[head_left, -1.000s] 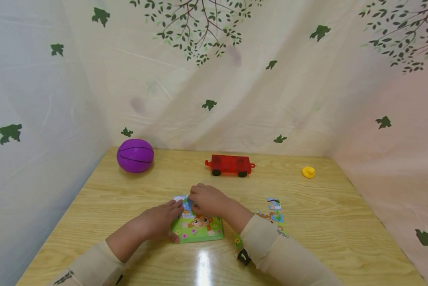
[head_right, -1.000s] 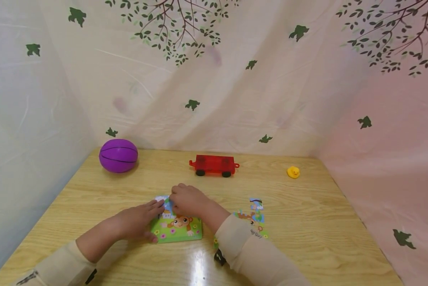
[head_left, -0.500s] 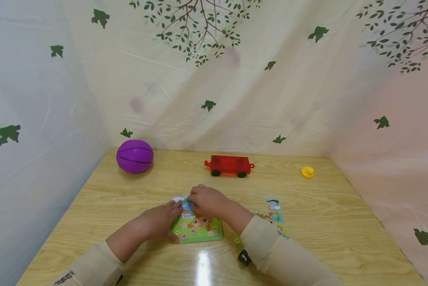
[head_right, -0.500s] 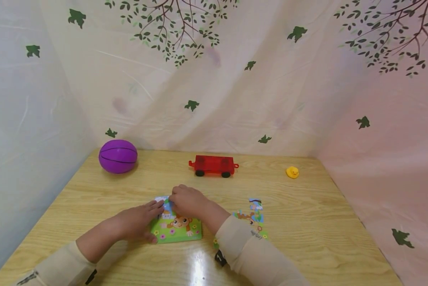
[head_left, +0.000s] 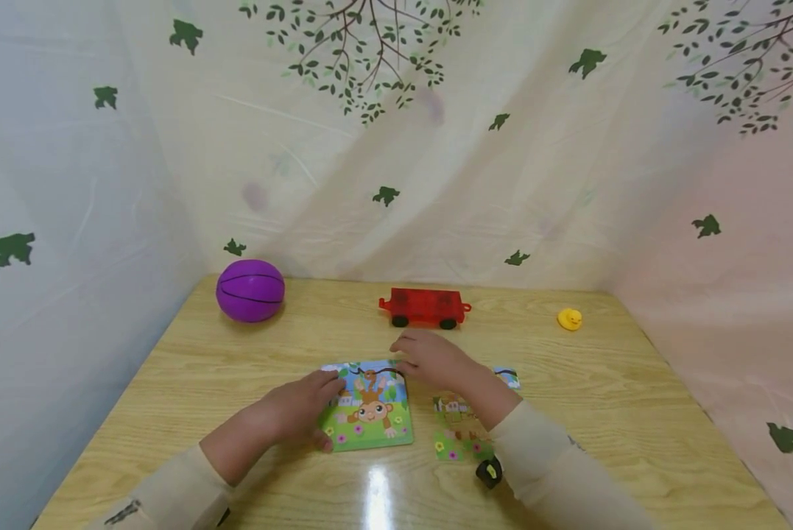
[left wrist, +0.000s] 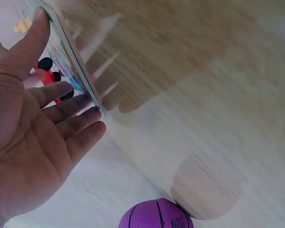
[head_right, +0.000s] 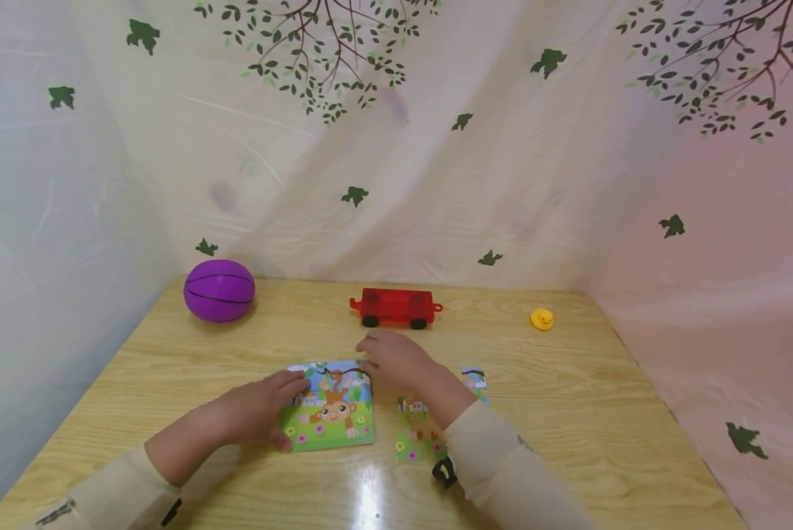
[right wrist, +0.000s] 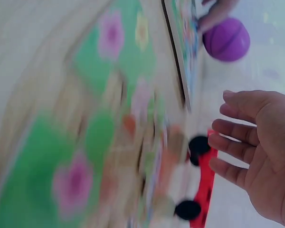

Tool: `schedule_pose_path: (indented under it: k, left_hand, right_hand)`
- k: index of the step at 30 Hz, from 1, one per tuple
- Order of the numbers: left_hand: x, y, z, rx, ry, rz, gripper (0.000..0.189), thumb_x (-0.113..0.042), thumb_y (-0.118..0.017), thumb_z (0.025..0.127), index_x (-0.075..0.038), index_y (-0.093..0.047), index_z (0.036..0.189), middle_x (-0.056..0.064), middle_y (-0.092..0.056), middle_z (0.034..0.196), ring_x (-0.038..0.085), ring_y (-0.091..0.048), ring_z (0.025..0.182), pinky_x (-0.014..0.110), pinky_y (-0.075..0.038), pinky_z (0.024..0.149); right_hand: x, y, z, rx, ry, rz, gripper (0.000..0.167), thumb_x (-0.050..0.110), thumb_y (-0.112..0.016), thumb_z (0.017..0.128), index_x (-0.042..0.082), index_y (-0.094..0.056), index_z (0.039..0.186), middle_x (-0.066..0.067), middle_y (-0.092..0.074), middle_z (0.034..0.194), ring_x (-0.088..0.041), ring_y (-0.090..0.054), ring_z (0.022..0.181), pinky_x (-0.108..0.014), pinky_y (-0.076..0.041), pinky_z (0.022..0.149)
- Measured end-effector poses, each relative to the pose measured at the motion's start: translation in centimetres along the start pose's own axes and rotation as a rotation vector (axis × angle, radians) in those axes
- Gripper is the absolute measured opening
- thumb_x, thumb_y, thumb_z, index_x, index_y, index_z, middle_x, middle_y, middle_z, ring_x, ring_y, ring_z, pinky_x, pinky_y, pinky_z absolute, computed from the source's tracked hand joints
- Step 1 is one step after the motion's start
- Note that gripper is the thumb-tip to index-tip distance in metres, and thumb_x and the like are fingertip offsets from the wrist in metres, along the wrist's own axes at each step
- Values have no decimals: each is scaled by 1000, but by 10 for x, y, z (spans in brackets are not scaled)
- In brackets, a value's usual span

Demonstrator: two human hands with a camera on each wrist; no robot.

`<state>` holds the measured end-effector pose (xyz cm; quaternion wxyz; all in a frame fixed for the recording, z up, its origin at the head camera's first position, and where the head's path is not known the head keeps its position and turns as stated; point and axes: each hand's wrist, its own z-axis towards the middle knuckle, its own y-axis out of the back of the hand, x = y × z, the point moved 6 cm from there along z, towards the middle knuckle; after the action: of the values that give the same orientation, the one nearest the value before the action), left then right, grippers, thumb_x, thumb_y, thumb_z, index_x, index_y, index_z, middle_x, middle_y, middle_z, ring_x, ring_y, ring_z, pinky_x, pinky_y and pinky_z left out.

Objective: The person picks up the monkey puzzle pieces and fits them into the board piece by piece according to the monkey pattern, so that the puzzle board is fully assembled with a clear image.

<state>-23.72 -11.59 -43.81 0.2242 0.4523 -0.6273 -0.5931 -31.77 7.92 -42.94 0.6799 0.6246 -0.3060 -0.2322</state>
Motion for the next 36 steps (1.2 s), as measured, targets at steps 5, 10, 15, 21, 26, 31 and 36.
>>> schedule_pose_path:
  k: [5,10,15,21,26,31,36]
  left_hand:
    - [1,2,3,-8,-36,45,103,-49,-84,67,-11,-38,151,18,-39,152,39,-36,140,56,-38,112]
    - [3,2,5,20,-30,78,101,-52,-83,66,-19,-39,151,16,-39,152,36,-36,140,55,-37,112]
    - [2,2,6,29,-34,99,100,-53,-82,67,-18,-41,150,17,-39,151,38,-36,139,55,-37,113]
    - [0,4,7,34,-27,89,100,-53,-82,67,-18,-41,150,16,-38,152,37,-35,140,56,-38,112]
    - [0,4,7,45,-10,82,100,-53,-82,66,-19,-40,150,15,-37,152,36,-34,141,56,-40,110]
    - [0,4,7,52,-7,74,100,-51,-83,67,-19,-40,151,15,-37,153,35,-34,141,56,-40,109]
    - [0,3,7,56,-3,72,100,-51,-83,66,-19,-40,151,14,-37,153,35,-34,141,56,-41,109]
  right_hand:
    - [-36,14,-29,-47,-107,18,32,27,-62,98,9,-65,124,-9,-62,126,-30,-56,120,-46,-49,102]
    - [-73,23,-63,-34,-201,34,35,24,-63,97,5,-63,126,-14,-60,128,-35,-56,121,-50,-50,100]
    - [-104,26,-93,23,-279,58,35,20,-65,95,2,-63,125,-16,-60,125,-38,-56,117,-52,-50,97]
    - [-121,15,-114,146,-329,78,35,23,-70,91,4,-65,121,-12,-61,114,-28,-60,100,-47,-54,87]
    - [-123,10,-119,162,-331,77,29,23,-74,88,10,-67,113,-6,-60,109,-20,-57,94,-43,-54,83]
    - [-118,9,-117,109,-258,10,14,18,-73,89,13,-70,101,0,-61,98,-13,-55,84,-37,-54,75]
    - [-112,10,-117,72,-207,-32,5,17,-71,89,14,-70,93,3,-59,90,-10,-51,76,-31,-51,67]
